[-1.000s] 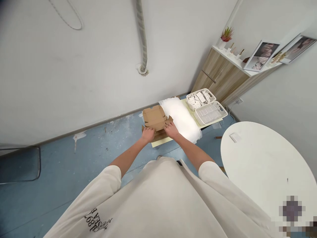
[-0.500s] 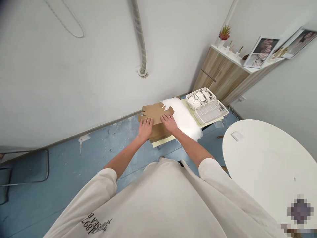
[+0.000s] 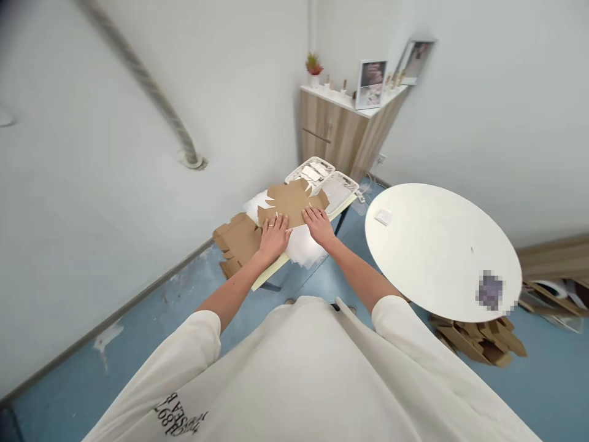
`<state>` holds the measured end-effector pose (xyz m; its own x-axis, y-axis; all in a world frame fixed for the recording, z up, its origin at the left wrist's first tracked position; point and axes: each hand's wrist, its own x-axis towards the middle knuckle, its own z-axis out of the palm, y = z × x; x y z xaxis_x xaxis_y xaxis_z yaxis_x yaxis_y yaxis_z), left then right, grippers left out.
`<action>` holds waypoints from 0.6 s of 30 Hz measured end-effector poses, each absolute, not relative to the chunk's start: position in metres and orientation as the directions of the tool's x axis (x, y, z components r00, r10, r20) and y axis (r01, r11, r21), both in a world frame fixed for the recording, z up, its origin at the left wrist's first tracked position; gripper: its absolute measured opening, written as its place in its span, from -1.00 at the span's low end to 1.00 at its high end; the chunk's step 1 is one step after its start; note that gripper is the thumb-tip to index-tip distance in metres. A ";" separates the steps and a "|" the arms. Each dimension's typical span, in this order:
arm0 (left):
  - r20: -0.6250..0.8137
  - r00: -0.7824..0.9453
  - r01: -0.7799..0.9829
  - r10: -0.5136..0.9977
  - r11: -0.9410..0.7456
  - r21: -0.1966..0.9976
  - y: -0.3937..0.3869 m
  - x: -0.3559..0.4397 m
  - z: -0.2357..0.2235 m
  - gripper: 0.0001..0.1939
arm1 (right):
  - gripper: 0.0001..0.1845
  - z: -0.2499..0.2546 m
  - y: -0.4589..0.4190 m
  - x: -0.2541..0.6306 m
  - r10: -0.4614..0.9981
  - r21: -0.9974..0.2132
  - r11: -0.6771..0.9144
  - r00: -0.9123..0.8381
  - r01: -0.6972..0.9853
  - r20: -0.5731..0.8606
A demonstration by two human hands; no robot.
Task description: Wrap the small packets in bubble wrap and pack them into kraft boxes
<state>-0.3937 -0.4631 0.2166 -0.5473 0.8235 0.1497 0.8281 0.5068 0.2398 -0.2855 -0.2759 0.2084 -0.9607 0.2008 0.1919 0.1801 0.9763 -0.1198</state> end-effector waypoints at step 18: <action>0.082 -0.012 0.964 0.997 -0.010 0.266 -0.190 -0.130 0.174 -0.42 | -0.29 0.171 -0.097 0.068 0.689 -0.114 0.724 -0.719 0.680 0.094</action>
<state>-0.1297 -0.1900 0.1745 -0.0122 0.9965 0.0824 0.9641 -0.0101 0.2655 0.0676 -0.0969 0.1711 -0.7185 0.6892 0.0935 0.6799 0.7243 -0.1141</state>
